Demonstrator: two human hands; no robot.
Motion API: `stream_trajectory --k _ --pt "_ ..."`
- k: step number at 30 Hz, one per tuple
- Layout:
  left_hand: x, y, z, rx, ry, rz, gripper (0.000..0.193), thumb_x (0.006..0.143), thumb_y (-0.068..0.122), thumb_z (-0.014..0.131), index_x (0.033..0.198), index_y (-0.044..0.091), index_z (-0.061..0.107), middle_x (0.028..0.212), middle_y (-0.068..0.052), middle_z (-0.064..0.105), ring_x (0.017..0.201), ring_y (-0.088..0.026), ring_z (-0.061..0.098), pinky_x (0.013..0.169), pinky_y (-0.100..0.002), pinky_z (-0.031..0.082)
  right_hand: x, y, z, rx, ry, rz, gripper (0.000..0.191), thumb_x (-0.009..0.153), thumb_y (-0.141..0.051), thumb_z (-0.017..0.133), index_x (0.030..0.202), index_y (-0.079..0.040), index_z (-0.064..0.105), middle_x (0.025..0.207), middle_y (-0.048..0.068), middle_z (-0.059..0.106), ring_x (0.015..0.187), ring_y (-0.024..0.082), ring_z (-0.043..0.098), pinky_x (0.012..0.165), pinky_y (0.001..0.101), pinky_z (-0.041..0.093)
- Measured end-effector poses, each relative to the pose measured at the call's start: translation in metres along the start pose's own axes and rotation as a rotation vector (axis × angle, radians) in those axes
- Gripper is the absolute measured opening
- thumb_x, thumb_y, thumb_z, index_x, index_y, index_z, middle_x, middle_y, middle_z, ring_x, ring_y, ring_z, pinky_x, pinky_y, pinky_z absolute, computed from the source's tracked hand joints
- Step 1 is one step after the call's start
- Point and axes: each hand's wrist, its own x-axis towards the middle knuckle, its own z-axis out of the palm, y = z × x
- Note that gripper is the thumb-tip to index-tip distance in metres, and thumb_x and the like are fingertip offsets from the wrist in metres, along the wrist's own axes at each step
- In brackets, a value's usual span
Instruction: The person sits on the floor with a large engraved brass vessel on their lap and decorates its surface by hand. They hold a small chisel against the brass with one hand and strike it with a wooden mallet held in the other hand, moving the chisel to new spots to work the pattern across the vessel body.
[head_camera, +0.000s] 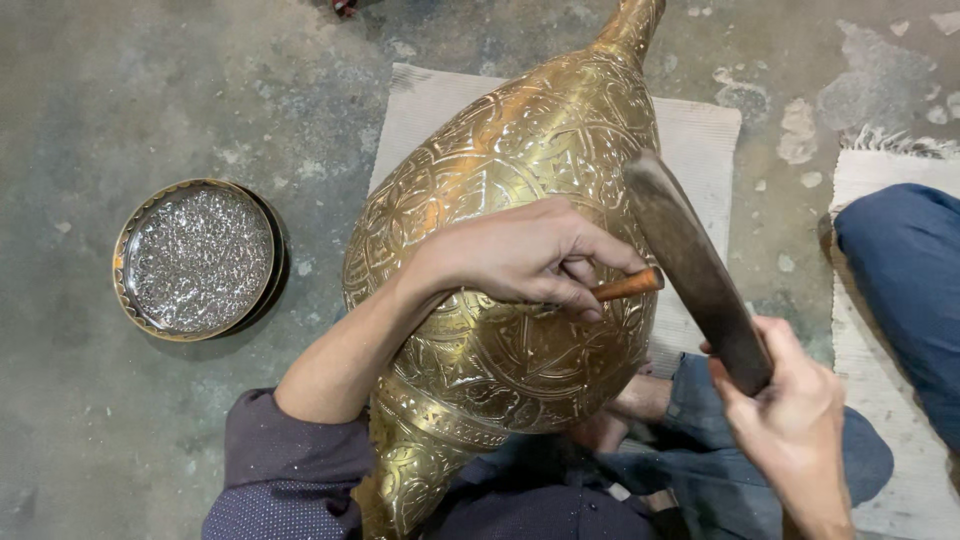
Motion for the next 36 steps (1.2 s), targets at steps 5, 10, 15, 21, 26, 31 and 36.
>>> stream_trajectory --k 5,10,15,21,26,31,36 --pt "0.001 0.004 -0.001 -0.034 -0.008 0.022 0.056 0.087 0.019 0.077 0.140 0.022 0.060 0.081 0.003 0.081 0.057 -0.001 0.070 0.052 -0.024 0.048 -0.003 -0.006 0.004 0.759 0.171 -0.062 0.034 0.085 0.004 0.074 0.114 -0.003 0.058 0.102 0.003 0.074 0.093 0.010 0.070 0.084 0.0231 0.055" --pt "-0.002 0.007 -0.003 -0.008 -0.022 0.073 0.051 0.090 0.019 0.077 0.139 0.021 0.063 0.084 0.001 0.082 0.063 -0.005 0.073 0.059 -0.026 0.051 -0.007 -0.011 0.002 0.304 0.007 0.016 0.033 0.081 0.007 0.078 0.112 0.000 0.068 0.093 0.010 0.076 0.082 0.016 0.072 0.076 0.0301 0.054" --pt "-0.001 0.009 -0.004 -0.006 -0.077 -0.037 0.052 0.087 0.020 0.077 0.137 0.024 0.063 0.077 0.002 0.081 0.057 -0.005 0.071 0.054 -0.028 0.048 -0.011 -0.013 0.004 1.023 0.214 -0.070 0.031 0.088 0.003 0.072 0.114 -0.005 0.057 0.105 0.003 0.074 0.100 0.010 0.072 0.092 0.0238 0.056" --pt "-0.002 0.013 -0.006 -0.005 -0.065 0.052 0.051 0.087 0.022 0.078 0.136 0.023 0.064 0.077 0.005 0.081 0.058 -0.003 0.071 0.056 -0.027 0.049 -0.013 -0.006 0.011 0.571 0.170 -0.014 0.030 0.089 0.010 0.072 0.116 0.000 0.064 0.102 0.011 0.073 0.092 0.014 0.067 0.086 0.0277 0.054" --pt "-0.003 0.017 -0.008 0.059 -0.114 -0.007 0.052 0.085 0.024 0.080 0.135 0.021 0.065 0.068 0.002 0.078 0.051 -0.007 0.064 0.052 -0.029 0.042 -0.018 -0.002 0.023 0.463 0.130 -0.055 0.034 0.083 0.005 0.080 0.113 -0.001 0.063 0.093 0.011 0.074 0.083 0.013 0.069 0.076 0.0276 0.052" --pt "-0.002 0.016 -0.007 -0.035 -0.128 0.015 0.051 0.087 0.024 0.078 0.136 0.020 0.065 0.074 0.006 0.080 0.055 -0.001 0.068 0.054 -0.026 0.046 -0.021 -0.003 0.029 0.740 0.201 -0.031 0.030 0.089 0.007 0.075 0.113 -0.002 0.059 0.100 0.008 0.073 0.084 0.011 0.065 0.081 0.0257 0.053" --pt "-0.002 0.016 -0.009 0.022 -0.164 0.009 0.050 0.086 0.023 0.081 0.134 0.016 0.068 0.058 0.000 0.069 0.047 -0.010 0.053 0.051 -0.031 0.038 -0.022 -0.001 0.032 0.230 0.147 -0.070 0.038 0.079 0.007 0.079 0.114 0.003 0.065 0.086 0.015 0.072 0.076 0.019 0.070 0.068 0.0338 0.054"
